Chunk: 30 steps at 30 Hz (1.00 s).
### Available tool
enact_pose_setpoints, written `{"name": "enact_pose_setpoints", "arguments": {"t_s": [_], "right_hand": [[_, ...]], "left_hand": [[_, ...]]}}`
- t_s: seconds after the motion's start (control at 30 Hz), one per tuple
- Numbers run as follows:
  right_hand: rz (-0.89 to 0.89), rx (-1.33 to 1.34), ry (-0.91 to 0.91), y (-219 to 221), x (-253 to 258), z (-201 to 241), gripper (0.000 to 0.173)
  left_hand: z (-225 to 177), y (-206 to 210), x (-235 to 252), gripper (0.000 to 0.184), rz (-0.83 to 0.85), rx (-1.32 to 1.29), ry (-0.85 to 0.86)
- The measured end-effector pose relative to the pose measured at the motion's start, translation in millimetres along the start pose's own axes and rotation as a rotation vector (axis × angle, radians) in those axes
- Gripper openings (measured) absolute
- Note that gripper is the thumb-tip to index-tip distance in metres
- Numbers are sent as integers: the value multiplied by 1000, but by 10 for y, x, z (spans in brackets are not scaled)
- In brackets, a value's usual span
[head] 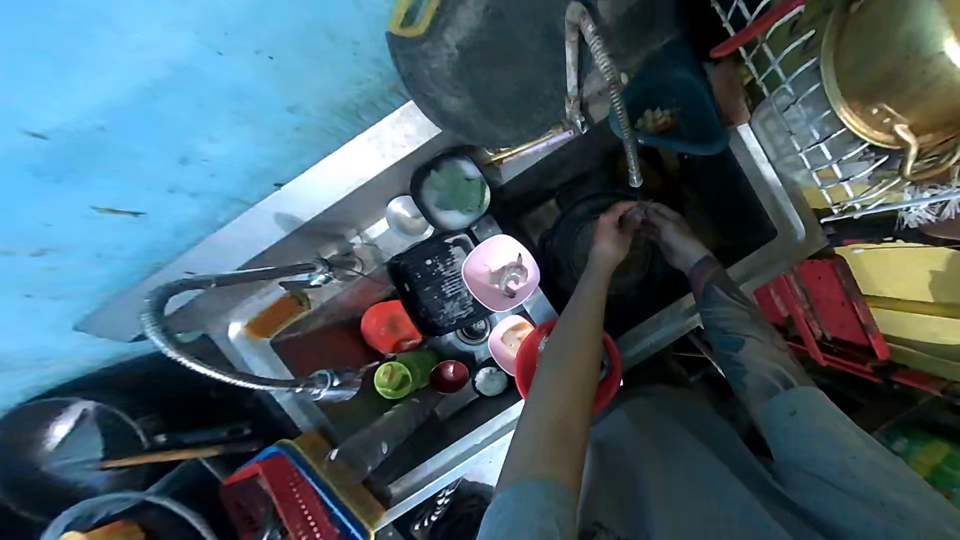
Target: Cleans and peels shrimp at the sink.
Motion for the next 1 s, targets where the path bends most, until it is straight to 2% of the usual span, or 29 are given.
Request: {"name": "enact_pose_setpoints", "arguments": {"t_s": [0.3,0.57,0.8,1.0], "right_hand": [[-86,-65,-218,-98,-61,139,33],[-94,-89,-295,-162,-85,174,36],[-131,-98,-359,-206,-150,262,34],[-105,-198,-465,-110,-234,488,33]], "left_hand": [[62,-13,-4,33,-71,-81,33],[53,-36,34,27,-121,-200,120],[30,-51,50,38,-164,-298,172],[13,-113,20,35,-217,-299,196]]}}
Point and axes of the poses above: each hand's wrist, its own x-axis towards the middle knuckle, its own y-axis out of the palm, z = x × y, the point moved 8 cm from there along x, towards the middle knuckle, and after that the axes turned 4 degrees about -y, right-handed, at the moved point
